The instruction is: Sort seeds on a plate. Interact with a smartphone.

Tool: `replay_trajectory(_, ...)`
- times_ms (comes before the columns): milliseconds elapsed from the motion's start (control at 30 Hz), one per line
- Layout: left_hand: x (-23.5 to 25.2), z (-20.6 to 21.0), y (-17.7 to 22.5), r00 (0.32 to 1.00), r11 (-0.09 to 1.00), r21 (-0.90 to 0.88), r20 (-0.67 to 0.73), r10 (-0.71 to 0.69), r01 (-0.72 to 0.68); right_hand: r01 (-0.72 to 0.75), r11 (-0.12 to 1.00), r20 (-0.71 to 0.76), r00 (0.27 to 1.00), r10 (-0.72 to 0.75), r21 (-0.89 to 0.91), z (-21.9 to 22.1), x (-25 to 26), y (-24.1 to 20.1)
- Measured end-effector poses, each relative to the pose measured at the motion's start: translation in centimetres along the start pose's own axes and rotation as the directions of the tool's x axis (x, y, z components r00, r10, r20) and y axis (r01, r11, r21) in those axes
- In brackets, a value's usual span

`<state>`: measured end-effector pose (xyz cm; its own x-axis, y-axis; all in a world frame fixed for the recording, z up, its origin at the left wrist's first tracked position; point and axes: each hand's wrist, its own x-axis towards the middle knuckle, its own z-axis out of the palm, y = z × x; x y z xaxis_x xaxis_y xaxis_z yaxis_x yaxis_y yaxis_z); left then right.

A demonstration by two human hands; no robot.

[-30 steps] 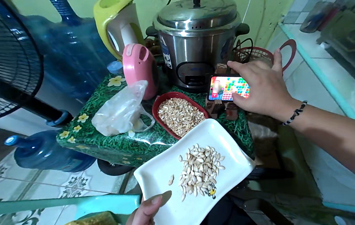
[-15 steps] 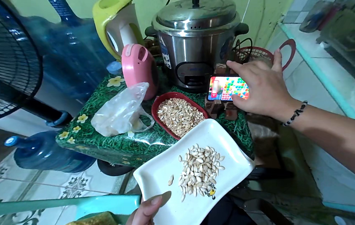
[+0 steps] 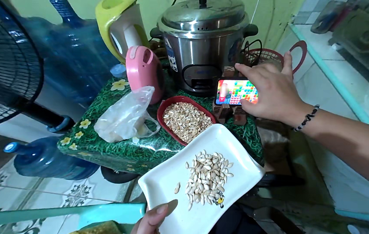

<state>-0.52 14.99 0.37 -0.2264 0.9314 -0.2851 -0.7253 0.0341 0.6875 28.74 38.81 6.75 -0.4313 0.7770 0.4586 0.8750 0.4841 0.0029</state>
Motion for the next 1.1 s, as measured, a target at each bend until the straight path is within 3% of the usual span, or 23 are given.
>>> replay_trajectory(600, 0.0, 0.1, 0.0, 1.000, 1.000, 0.014, -0.014, -0.002, 0.003, 0.009, 1.000, 0.020, 1.000, -0.010, 0.014, -0.3, 0.0, 0.2)
replay_trajectory(767, 0.0, 0.0, 0.1, 1.000, 1.000, -0.004, 0.025, -0.009, 0.009, 0.069, 0.995, -0.074, 0.995, -0.064, 0.069, -2.0, 0.2, 1.8)
replay_trajectory(967, 0.0, 0.1, 0.0, 1.000, 1.000, -0.008, 0.024, -0.006, 0.006, -0.050, 0.990, -0.181, 0.981, 0.073, 0.129, -4.1, 0.7, 3.9)
replay_trajectory(1100, 0.1, 0.2, 0.0, 1.000, 1.000, -0.013, 0.025, -0.011, 0.011, -0.014, 0.993, -0.187, 0.982, 0.037, 0.120, -3.3, 0.5, 3.8)
